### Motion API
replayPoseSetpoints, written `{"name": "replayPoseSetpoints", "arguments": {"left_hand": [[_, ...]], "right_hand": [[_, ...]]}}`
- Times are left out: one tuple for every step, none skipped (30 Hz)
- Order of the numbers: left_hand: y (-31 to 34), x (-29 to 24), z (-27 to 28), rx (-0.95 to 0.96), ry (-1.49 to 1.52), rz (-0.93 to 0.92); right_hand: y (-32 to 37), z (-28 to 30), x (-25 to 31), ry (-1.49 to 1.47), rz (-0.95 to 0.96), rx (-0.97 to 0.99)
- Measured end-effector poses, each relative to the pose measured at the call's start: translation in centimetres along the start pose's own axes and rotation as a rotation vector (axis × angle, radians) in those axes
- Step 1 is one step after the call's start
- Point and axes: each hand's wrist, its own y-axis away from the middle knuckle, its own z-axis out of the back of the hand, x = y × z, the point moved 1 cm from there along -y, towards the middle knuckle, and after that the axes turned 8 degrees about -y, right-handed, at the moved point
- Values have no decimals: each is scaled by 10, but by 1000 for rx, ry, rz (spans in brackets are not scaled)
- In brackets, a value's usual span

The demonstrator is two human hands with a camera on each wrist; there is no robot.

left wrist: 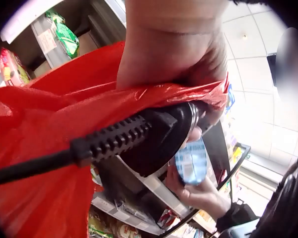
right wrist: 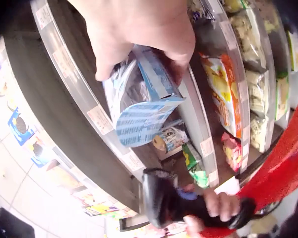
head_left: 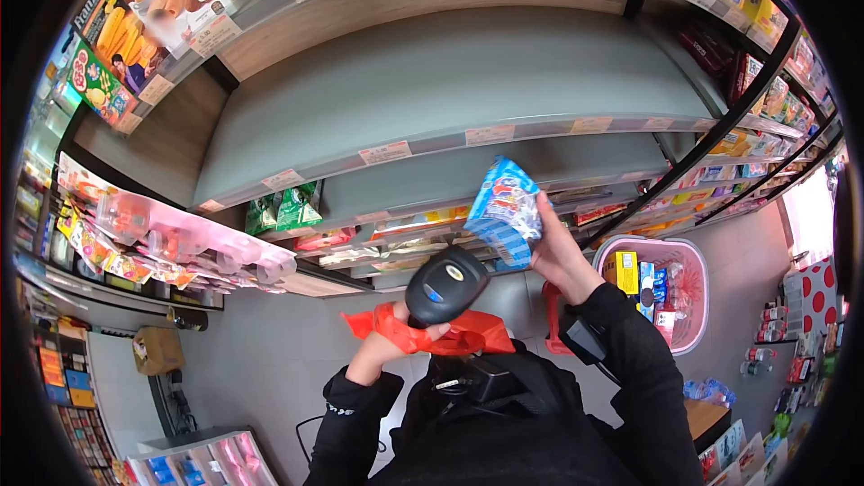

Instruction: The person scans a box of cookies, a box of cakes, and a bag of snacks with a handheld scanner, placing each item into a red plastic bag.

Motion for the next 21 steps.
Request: {"name": "replayPoseSetpoints", "arguments": {"left_hand": [[-1,8,4,-44,97,46],[-1,12,8,-88,195,90],[-1,-1,14,-109,380,169],[-6,-1,20,-131,439,65],[-6,-5,23,-185,500,81],[-7,-19,28,-241,560,97],[-8,-30,33,-241,607,72],[-9,-37,36,-238,634,45],[-11,-43,39,-239,637,30],[-11,-48,41,-238,638,14],[-10,-54,41,-242,632,15],[-10,-61,40,-248,639,15],[-10,-65,39,-254,646,16],[-9,-67,40,-255,639,18],[-8,-68,40,-225,670,-45],[-7,-69,39,-195,703,-108],[-5,-68,39,-199,704,-117],[-3,-67,38,-202,702,-114],[-2,-65,37,-198,703,-115],[-1,-64,36,-198,704,-116],[1,-66,35,-194,707,-104]], "right_hand": [[1,5,1,-4,80,19],[3,12,3,-8,162,37],[5,19,6,4,201,107],[9,23,8,15,251,143],[17,26,9,22,248,172],[25,24,8,28,243,202],[28,23,2,35,214,194],[31,21,-6,42,186,184],[32,14,-15,34,114,213],[30,5,-26,41,75,270],[25,-1,-38,113,77,304],[18,-4,-49,182,78,338],[13,-7,-59,176,77,344],[8,-10,-67,307,72,337],[4,-11,-73,440,66,328],[1,-12,-78,435,64,330],[0,-11,-81,397,33,325],[-2,-11,-85,360,1,319],[-4,-10,-88,224,-15,362],[-7,-10,-92,225,-21,365],[-9,-11,-98,122,-62,398]]}}
